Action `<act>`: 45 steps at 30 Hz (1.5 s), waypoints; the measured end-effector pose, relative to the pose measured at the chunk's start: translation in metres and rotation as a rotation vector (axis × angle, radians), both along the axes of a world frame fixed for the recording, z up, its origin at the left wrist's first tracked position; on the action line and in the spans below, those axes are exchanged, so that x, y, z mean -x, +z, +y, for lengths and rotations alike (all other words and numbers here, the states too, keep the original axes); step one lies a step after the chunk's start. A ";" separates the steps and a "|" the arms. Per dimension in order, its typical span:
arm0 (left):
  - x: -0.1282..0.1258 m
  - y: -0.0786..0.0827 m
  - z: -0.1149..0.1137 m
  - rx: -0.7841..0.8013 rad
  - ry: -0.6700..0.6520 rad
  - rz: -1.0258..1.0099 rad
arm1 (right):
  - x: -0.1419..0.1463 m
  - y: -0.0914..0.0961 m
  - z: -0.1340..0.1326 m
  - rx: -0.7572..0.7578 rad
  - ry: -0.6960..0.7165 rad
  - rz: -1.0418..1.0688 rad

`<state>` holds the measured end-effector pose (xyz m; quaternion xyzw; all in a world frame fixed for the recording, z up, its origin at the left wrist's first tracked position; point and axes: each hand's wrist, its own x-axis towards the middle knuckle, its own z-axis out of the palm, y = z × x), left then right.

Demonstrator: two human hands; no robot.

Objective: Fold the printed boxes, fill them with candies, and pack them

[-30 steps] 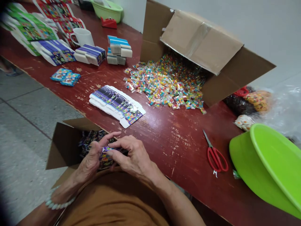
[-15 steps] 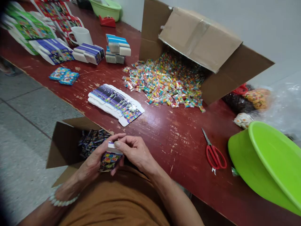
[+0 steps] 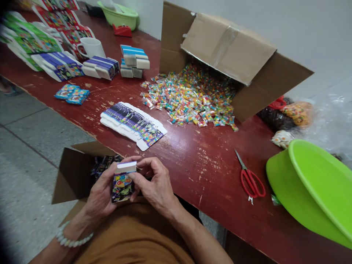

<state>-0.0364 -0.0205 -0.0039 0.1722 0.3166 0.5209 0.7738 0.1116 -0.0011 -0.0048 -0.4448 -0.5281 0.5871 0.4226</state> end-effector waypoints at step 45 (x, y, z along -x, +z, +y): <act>-0.002 -0.002 -0.005 -0.034 -0.184 0.193 | -0.006 0.019 0.021 -0.056 0.214 -0.001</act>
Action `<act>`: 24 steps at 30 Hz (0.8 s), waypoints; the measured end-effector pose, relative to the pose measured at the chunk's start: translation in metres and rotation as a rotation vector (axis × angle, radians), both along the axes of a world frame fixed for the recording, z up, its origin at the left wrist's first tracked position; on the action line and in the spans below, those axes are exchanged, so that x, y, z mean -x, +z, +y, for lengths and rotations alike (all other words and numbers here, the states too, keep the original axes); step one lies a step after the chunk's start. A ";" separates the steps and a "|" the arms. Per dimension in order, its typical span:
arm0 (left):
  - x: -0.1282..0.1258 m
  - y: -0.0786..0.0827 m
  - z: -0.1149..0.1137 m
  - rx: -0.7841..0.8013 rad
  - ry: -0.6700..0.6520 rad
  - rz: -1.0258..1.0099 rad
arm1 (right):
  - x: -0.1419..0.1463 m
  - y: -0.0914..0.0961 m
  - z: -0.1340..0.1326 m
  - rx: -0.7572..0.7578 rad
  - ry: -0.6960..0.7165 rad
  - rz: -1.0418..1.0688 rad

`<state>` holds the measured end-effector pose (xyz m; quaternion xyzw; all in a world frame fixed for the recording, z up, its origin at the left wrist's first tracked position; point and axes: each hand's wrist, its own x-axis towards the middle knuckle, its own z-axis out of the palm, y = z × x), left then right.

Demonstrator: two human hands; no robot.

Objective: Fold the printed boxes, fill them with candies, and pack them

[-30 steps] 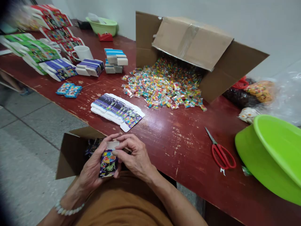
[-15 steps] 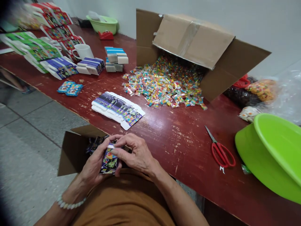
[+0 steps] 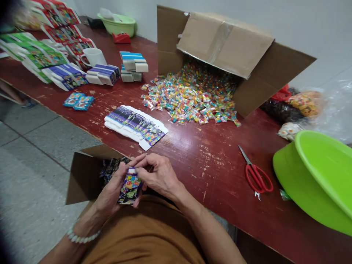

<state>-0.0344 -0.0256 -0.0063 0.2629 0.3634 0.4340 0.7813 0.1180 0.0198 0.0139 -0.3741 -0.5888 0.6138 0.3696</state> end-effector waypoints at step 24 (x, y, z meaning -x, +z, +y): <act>0.003 0.009 0.012 0.112 0.431 0.083 | 0.022 -0.021 -0.002 -0.689 0.169 -0.503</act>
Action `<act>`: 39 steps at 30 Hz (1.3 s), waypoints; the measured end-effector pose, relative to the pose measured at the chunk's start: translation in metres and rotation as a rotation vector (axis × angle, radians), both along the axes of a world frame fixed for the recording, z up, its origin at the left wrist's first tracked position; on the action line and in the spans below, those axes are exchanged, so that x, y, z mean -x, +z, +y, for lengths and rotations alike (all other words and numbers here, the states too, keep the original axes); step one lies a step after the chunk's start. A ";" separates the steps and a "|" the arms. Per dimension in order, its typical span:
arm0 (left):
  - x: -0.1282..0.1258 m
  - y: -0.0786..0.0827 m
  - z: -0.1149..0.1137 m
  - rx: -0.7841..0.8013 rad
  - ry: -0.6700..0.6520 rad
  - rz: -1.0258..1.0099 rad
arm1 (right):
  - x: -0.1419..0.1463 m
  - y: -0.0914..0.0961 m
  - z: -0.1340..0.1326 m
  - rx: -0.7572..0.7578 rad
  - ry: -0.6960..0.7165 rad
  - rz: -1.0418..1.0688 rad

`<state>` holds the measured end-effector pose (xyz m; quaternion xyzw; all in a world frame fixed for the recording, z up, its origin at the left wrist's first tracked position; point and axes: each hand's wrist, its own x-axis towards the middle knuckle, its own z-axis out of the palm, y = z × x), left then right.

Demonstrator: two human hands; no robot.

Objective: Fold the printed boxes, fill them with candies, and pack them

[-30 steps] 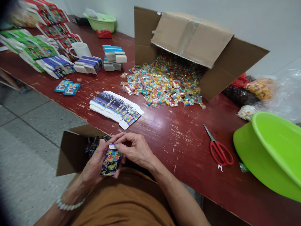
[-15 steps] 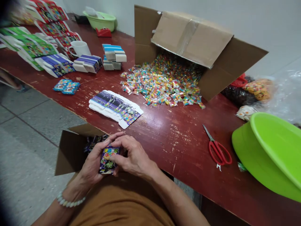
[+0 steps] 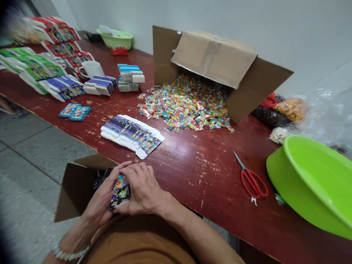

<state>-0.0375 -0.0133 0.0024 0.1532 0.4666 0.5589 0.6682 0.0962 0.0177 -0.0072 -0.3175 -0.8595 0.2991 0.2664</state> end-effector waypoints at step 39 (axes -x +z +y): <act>-0.007 0.015 0.035 -0.065 -0.860 -0.357 | -0.077 0.004 0.042 0.876 -0.333 0.932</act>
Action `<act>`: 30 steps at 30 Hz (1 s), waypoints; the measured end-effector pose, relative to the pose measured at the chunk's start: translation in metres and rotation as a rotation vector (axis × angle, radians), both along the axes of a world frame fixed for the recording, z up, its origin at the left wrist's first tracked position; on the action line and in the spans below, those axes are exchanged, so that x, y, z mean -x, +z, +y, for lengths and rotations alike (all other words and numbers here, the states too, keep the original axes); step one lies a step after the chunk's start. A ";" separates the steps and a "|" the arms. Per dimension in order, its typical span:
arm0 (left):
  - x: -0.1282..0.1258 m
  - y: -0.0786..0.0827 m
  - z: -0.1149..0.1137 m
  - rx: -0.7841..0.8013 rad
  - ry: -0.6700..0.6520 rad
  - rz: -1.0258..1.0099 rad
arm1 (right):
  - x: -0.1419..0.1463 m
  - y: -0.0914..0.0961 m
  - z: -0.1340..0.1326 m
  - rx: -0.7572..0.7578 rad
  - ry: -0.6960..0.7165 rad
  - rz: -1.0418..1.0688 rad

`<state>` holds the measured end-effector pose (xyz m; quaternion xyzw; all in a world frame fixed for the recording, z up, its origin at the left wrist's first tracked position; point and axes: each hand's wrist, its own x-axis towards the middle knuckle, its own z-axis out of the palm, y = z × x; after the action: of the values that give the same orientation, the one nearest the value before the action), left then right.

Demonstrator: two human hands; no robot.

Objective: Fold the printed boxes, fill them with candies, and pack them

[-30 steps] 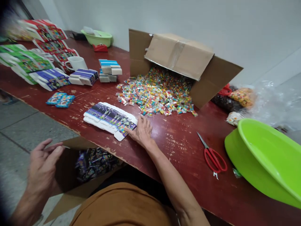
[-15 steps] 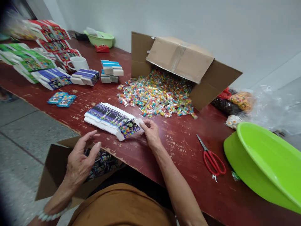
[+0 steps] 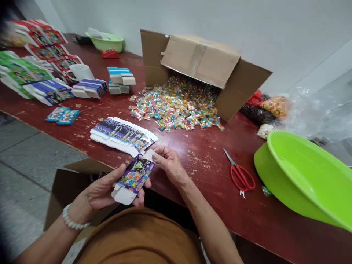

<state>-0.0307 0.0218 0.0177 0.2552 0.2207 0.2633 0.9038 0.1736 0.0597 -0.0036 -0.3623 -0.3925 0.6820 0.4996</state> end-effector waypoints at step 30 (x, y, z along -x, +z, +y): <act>-0.027 0.011 -0.049 -0.377 0.016 0.409 | -0.013 0.048 -0.041 -0.319 0.231 -0.345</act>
<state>-0.0034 -0.0273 0.0283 0.4648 0.3477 0.2497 0.7751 0.1862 0.0184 0.0440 -0.3428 -0.6133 0.5920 0.3948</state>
